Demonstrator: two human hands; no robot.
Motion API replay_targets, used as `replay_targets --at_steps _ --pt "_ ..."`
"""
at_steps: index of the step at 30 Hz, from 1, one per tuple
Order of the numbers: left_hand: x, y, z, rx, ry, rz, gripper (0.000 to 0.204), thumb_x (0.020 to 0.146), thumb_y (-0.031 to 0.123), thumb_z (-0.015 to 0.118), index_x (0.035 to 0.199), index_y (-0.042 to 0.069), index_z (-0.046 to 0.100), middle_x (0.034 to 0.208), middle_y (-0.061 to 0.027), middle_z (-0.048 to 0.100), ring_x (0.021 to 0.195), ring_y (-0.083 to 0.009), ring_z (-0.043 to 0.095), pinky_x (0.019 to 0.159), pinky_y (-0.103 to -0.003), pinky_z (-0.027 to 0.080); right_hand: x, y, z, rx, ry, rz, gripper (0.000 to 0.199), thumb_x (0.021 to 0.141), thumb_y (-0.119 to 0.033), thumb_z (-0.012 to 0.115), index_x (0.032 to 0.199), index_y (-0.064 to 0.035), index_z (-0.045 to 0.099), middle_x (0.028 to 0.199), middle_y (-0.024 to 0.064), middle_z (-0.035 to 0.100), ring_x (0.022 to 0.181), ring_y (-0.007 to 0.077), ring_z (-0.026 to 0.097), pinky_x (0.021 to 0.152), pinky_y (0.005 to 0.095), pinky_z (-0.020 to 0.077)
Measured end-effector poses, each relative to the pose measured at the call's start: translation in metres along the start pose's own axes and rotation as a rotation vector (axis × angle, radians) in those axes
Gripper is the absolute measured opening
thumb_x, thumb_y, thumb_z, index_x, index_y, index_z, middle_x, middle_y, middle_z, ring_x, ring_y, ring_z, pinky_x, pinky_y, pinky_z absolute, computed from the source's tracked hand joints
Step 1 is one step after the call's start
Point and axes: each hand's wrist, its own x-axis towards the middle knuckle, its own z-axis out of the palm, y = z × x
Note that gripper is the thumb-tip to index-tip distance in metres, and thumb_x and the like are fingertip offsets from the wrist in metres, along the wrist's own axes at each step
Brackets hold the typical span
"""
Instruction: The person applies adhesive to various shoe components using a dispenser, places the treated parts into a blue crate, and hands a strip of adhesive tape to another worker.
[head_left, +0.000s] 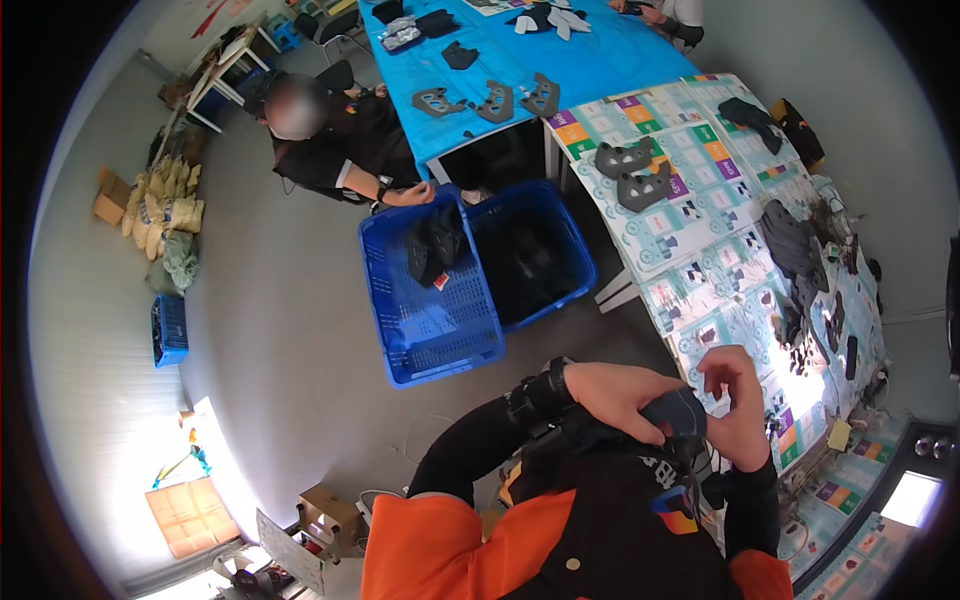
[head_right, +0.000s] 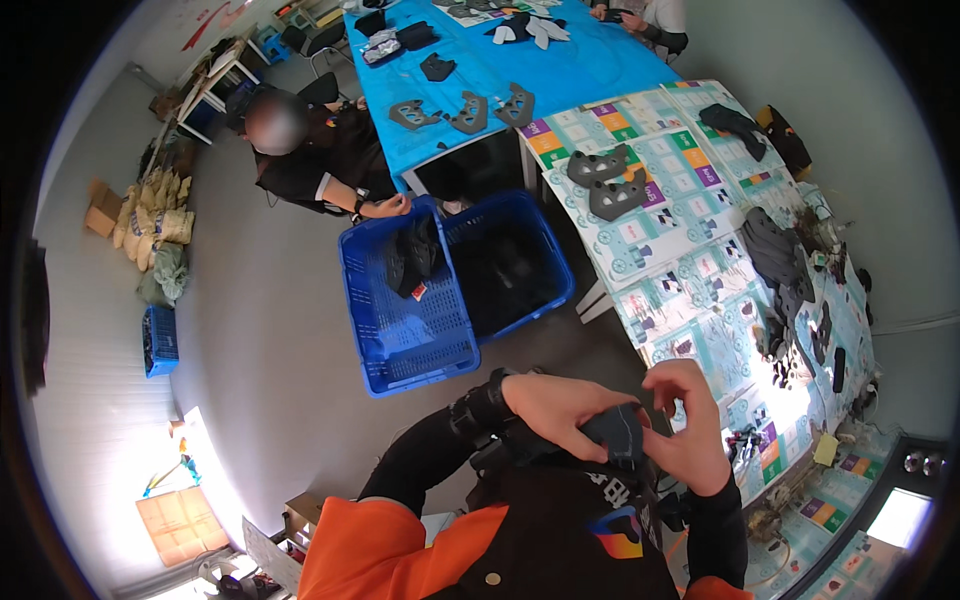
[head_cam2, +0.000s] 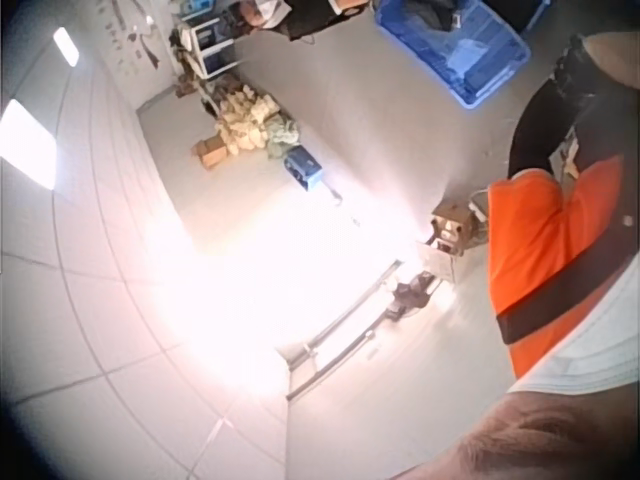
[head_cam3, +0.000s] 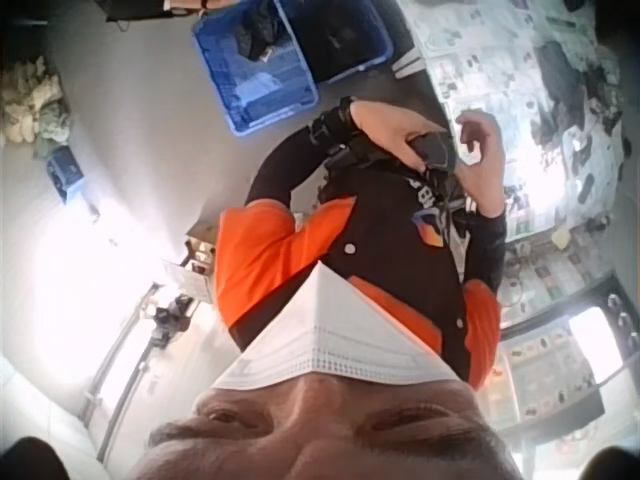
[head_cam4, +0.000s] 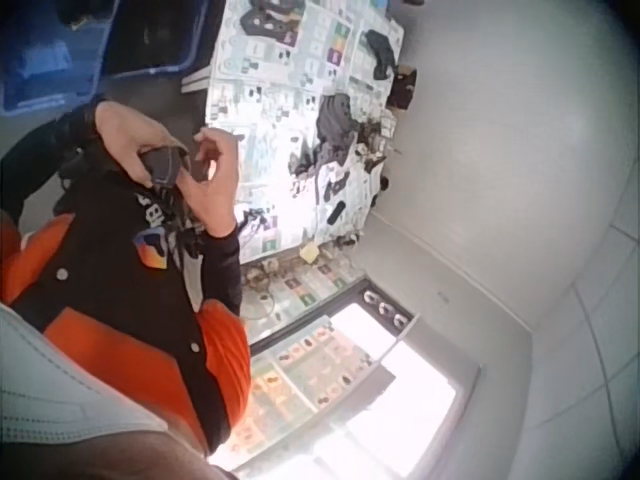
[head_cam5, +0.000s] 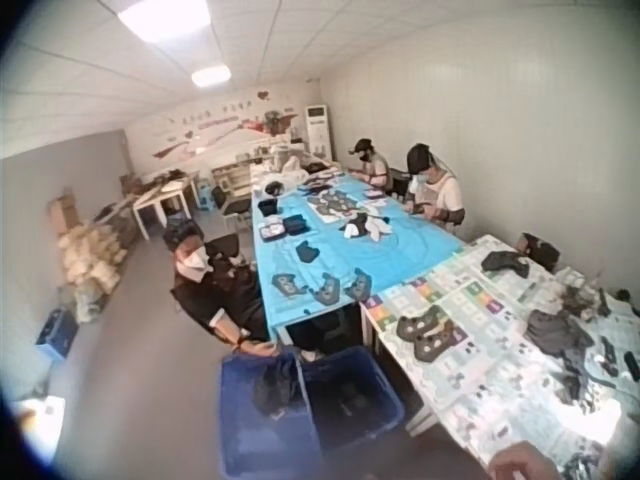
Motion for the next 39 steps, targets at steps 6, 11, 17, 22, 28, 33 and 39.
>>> replay_targets --at_steps 6,11,17,22,28,33,39 --pt "-0.011 -0.008 -0.011 0.139 0.054 0.142 0.073 0.090 0.029 0.078 0.145 -0.006 0.043 0.114 -0.0161 0.068 0.102 -0.0234 0.067 0.094 -0.036 0.051 0.002 0.000 0.009 -0.040 -0.034 0.105 0.022 0.078 0.009 0.072 0.097 -0.0017 0.072 0.091 0.0077 0.066 0.075 0.0183 0.062 0.065 0.0281 0.0478" --pt "-0.042 -0.007 -0.030 0.285 0.314 0.105 0.061 0.094 0.027 0.075 0.143 0.000 0.051 0.119 -0.0158 0.070 0.099 -0.0259 0.068 0.092 -0.036 0.053 -0.010 0.023 0.006 -0.127 0.311 0.136 0.016 0.089 0.002 0.074 0.095 -0.0007 0.059 0.086 0.0063 0.061 0.069 0.0127 0.059 0.061 0.0275 0.0477" --pt "-0.066 0.002 -0.046 -0.012 0.528 -0.270 0.027 0.097 0.018 0.074 0.121 0.007 0.070 0.095 0.0003 0.070 0.077 -0.0035 0.058 0.068 -0.023 0.047 -0.020 0.031 0.009 0.226 0.363 0.392 0.015 0.096 0.000 0.070 0.100 -0.0006 0.056 0.086 0.0031 0.058 0.063 0.0085 0.059 0.057 0.0236 0.0470" --pt "-0.071 -0.012 -0.056 0.145 0.512 -0.096 0.024 0.097 0.020 0.074 0.116 0.006 0.071 0.095 -0.0023 0.073 0.082 -0.0078 0.064 0.075 -0.025 0.051 -0.017 0.037 0.030 0.182 0.222 0.362 0.015 0.094 0.000 0.072 0.094 0.0000 0.057 0.084 0.0045 0.059 0.062 0.0098 0.062 0.056 0.0240 0.0477" --pt "-0.076 -0.022 -0.074 0.198 0.379 -0.173 0.026 0.095 0.020 0.075 0.115 0.004 0.071 0.098 -0.0064 0.075 0.088 -0.0143 0.069 0.081 -0.029 0.054 -0.004 0.038 0.042 0.035 0.046 0.383 0.017 0.093 -0.003 0.074 0.090 0.0015 0.058 0.078 0.0052 0.060 0.064 0.0113 0.067 0.058 0.0242 0.0484" --pt "-0.070 -0.018 -0.071 0.270 0.309 -0.175 0.031 0.095 0.023 0.076 0.117 0.001 0.070 0.096 -0.0079 0.074 0.087 -0.0131 0.067 0.079 -0.030 0.053 0.000 0.042 0.034 0.045 0.061 0.440 0.018 0.091 -0.008 0.077 0.097 0.0014 0.063 0.086 0.0076 0.065 0.076 0.0139 0.070 0.067 0.0278 0.0512" --pt "-0.092 -0.049 -0.076 0.427 0.624 -0.242 0.034 0.093 0.025 0.076 0.116 0.001 0.071 0.100 -0.0127 0.074 0.086 -0.0200 0.069 0.078 -0.034 0.055 0.038 -0.037 0.005 0.631 -0.072 0.089 0.074 0.103 -0.048 0.055 0.156 -0.0001 0.035 0.142 0.0214 0.062 0.153 0.0334 0.032 0.125 0.0488 0.0162"
